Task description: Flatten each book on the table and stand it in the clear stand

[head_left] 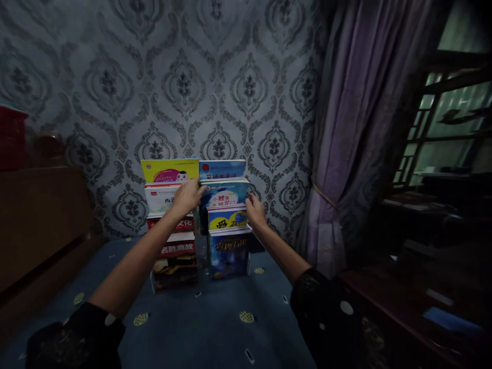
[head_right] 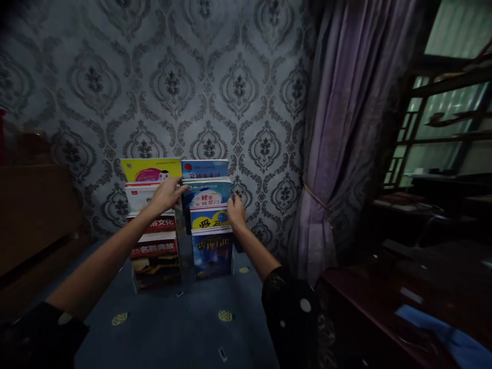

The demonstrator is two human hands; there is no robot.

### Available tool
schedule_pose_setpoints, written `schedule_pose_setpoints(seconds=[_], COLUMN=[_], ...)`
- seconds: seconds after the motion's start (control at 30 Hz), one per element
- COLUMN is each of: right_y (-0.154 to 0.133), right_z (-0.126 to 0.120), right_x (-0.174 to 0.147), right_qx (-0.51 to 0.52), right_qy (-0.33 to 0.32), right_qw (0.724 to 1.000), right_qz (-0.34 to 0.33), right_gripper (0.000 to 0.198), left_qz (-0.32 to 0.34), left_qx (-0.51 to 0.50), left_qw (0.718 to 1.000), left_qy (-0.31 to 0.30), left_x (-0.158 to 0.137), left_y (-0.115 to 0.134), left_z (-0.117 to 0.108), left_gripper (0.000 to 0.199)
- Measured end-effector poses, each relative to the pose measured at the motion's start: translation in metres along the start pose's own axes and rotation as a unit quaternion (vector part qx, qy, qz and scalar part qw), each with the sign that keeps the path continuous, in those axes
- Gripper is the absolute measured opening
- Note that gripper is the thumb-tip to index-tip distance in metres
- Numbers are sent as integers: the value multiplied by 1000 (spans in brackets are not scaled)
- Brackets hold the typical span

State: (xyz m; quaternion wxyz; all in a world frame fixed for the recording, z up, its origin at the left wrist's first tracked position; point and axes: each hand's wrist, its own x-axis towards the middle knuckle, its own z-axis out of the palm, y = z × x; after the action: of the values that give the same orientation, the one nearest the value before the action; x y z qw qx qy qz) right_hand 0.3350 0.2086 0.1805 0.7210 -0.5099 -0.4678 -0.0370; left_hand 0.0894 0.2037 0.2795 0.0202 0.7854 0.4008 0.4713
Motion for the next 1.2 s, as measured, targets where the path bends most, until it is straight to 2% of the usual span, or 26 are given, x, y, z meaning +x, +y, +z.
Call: schedule_pose_setpoints(seconds=[0.17,0.3,0.4,0.5,0.8,0.93,1.0,1.07,1.13,1.2], right_y=[3,2,3,6,9,11,15,21,29,36], right_z=[1,-2,-4,-4,1,3,-1,-9,-21,-31], right_x=[-2,-3,-4,-4,-5,-5,-10,-23,-43,-67], right_qx=[17,33,49,63,88,100,107,112,115,116], right_qy=[-82,-110,-118,-120,-110,-108,-104,-94,-82,-73], right_qw=[996,993,991,990,989,987,986,986,985,985], right_qz=[24,32,34,36,43,62,74,85,96,107], right_gripper=[41,40,41,42,39,43,48,52,55,58], left_qz=[-33,-58,-66,-64,-65,-63,-60,-60,-66,-72], left_qx=[46,74,73,56,15,-15,-56,-120,-194,-245], left_qw=[998,996,995,996,996,996,994,988,974,961], left_qy=[14,6,-6,7,56,66,69,82,97,107], left_x=[4,-8,-22,-28,-15,-17,-26,-49,-83,-124], left_y=[11,20,26,28,22,22,24,25,24,20], left_z=[4,0,0,3,4,2,0,3,15,37], left_gripper=[27,32,41,43,36,35,39,43,44,45])
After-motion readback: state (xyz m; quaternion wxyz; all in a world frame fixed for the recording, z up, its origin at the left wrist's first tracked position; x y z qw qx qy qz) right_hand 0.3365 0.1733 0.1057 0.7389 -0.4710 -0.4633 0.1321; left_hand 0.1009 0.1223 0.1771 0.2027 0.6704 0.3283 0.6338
